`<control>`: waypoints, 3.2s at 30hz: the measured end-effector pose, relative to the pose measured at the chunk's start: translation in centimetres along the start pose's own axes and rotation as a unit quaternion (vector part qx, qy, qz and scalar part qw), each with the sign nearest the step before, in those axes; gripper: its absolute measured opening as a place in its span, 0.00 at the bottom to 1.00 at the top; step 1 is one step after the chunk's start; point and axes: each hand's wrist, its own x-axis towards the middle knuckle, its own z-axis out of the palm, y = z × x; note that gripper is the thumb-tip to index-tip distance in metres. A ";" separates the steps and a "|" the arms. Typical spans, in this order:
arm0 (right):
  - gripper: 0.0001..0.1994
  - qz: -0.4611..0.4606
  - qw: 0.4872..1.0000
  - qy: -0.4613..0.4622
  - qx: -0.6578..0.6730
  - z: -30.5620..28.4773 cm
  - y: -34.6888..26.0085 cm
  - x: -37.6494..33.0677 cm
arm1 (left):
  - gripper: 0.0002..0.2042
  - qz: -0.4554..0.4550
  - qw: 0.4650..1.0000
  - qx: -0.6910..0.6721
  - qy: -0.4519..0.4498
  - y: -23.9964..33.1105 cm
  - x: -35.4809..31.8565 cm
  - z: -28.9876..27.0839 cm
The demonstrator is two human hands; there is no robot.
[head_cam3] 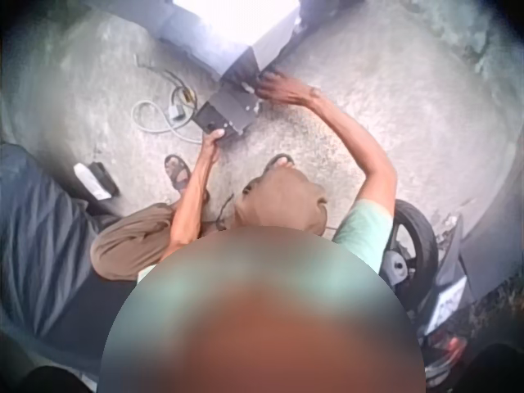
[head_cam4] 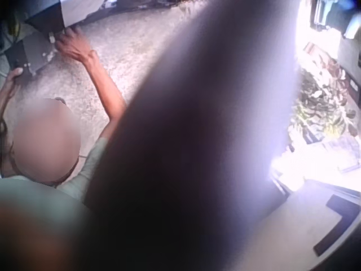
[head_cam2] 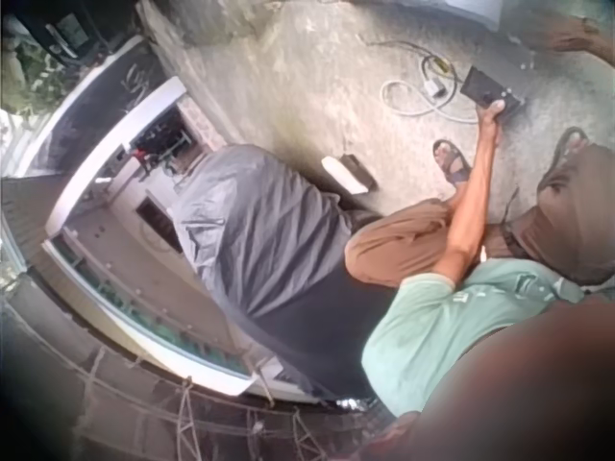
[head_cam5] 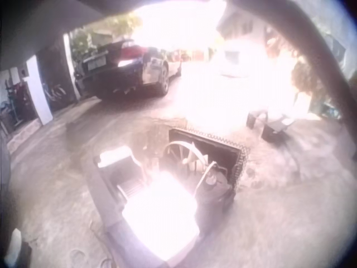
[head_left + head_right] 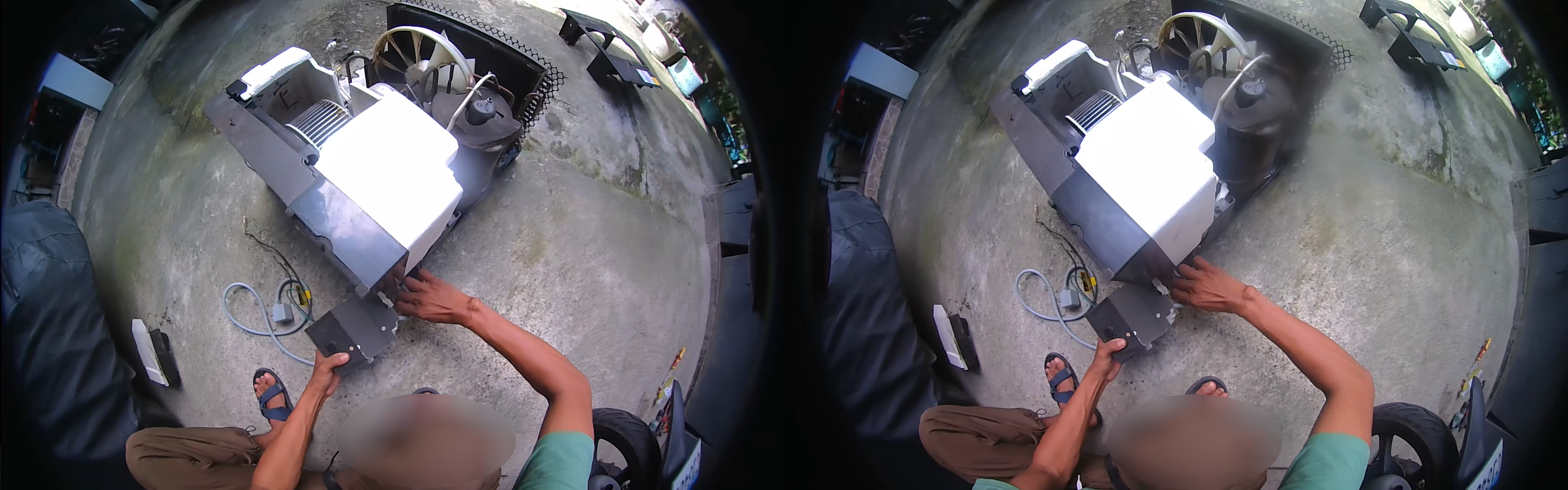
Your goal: The person disassembles a large appliance outdoors, removing a side panel, detaching a fan assembly, and separating internal wiring. They use a cordless drill and a screwdriver to remove fasteners and separate components.
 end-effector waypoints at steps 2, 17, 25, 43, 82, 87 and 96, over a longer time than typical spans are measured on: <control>0.07 -0.023 1.000 -0.001 0.008 -0.2 1.0 0.2 | 0.36 -0.019 1.000 0.002 0.004 0.0 0.1 0.2; 0.04 -0.044 0.995 -0.033 0.081 -0.4 2.5 0.9 | 0.31 0.030 0.999 -0.017 0.011 0.0 -1.3 1.3; 0.05 0.044 0.970 -0.097 0.220 -1.2 2.2 1.4 | 0.35 0.023 1.000 -0.006 0.018 0.6 -0.7 1.1; 0.07 -0.024 0.985 -0.071 0.158 -0.3 5.3 1.1 | 0.32 0.012 0.990 0.036 0.139 3.5 -3.4 -4.0; 0.24 0.732 0.474 0.267 0.410 -0.8 -30.3 -2.0 | 0.24 -0.316 0.662 0.627 0.262 28.9 -9.7 -46.3; 0.23 0.735 0.487 0.238 0.408 -4.2 -29.3 -2.0 | 0.23 -0.250 0.613 0.719 0.212 31.6 -4.2 -40.5; 0.23 0.773 0.470 0.144 0.401 -22.6 -33.4 -4.8 | 0.26 -0.139 0.510 0.848 0.044 37.8 -2.8 -16.1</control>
